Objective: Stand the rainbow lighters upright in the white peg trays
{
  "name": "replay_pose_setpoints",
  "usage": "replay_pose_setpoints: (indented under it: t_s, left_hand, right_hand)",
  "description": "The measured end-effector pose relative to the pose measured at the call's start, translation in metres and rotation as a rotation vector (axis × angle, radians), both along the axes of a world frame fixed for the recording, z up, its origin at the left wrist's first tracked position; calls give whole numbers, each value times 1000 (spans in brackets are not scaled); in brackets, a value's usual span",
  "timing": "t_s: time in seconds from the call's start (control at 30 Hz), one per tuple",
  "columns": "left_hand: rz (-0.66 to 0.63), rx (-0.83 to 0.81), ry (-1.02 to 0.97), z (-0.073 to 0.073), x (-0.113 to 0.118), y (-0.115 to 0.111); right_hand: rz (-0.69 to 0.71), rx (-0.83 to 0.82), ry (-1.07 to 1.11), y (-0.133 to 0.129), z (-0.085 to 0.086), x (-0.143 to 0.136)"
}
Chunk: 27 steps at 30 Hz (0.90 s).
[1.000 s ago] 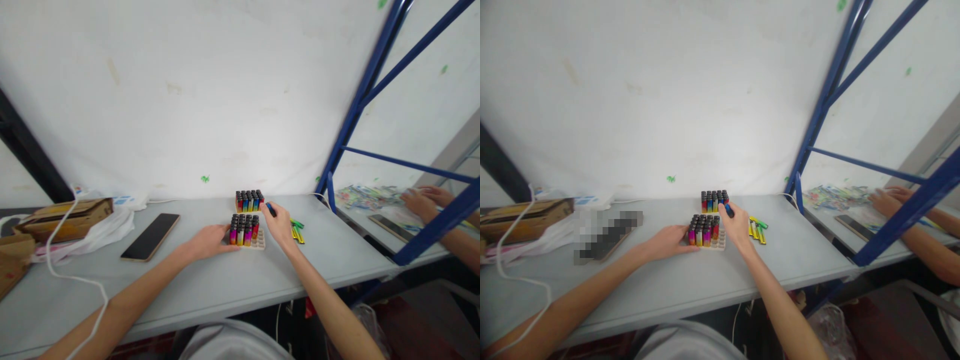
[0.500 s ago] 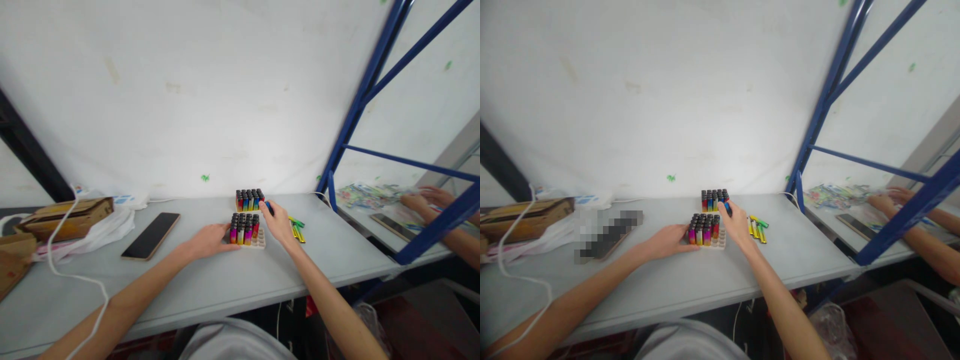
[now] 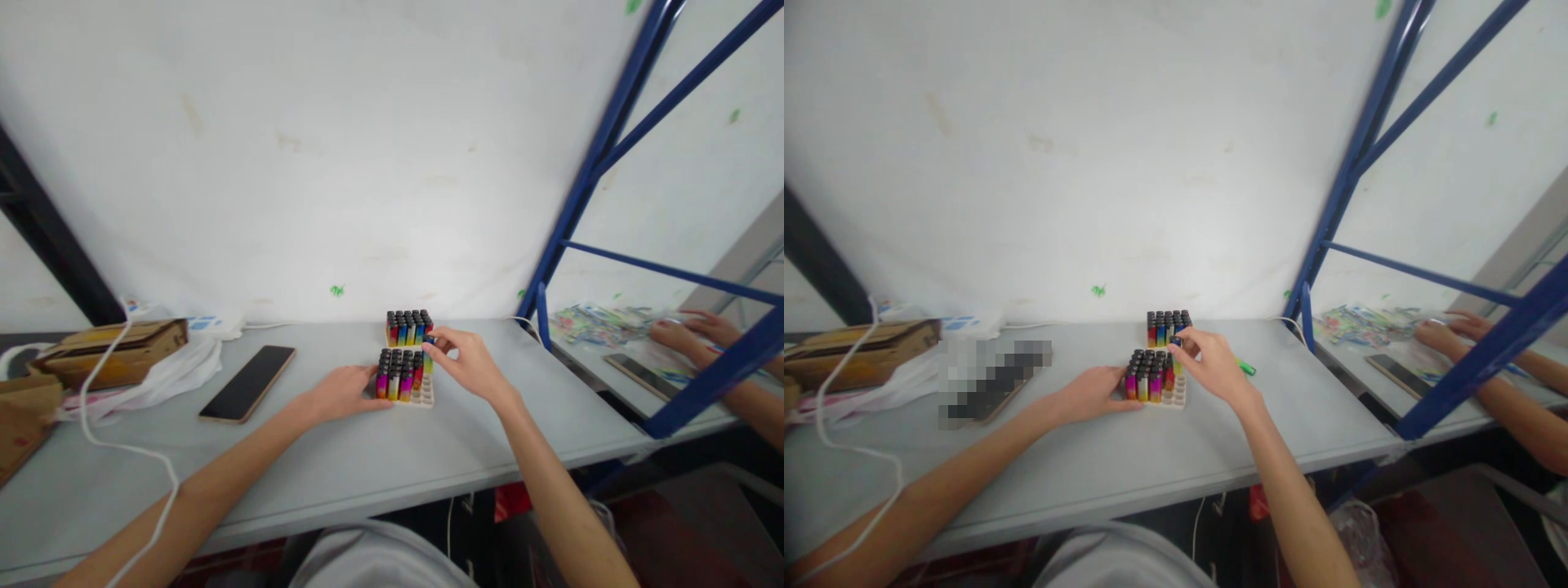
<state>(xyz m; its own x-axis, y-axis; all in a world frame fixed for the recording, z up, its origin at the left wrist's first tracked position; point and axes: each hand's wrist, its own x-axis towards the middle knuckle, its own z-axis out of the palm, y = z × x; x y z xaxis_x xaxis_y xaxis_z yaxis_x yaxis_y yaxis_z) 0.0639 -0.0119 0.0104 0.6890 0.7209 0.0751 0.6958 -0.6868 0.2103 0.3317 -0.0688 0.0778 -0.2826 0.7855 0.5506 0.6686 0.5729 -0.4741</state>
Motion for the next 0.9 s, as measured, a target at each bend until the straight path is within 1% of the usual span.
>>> replay_pose_setpoints:
  t_s: [0.1, 0.2, 0.37, 0.53, 0.6, 0.77, 0.9]
  left_hand:
    - [-1, -9, 3, 2, 0, -1]
    - [-2, -17, 7, 3, 1, -1]
    - [-9, -19, -7, 0, 0, 0]
    - [-10, -18, -13, -2, 0, 2]
    - [-2, -18, -13, -1, 0, 1]
    - [-2, -16, 7, 1, 0, -1]
    - [2, -17, -8, 0, 0, 0]
  right_hand:
    - [93, -129, -52, -4, 4, 5]
    - [141, -247, -115, -3, 2, 10]
    - [150, -338, -91, 4, -7, 12]
    - [251, -454, -80, 1, -6, 12]
    - [261, -451, -111, -1, -4, 13]
    - [198, -355, -106, 0, -4, 13]
    - [190, -350, -146, 2, -5, 9]
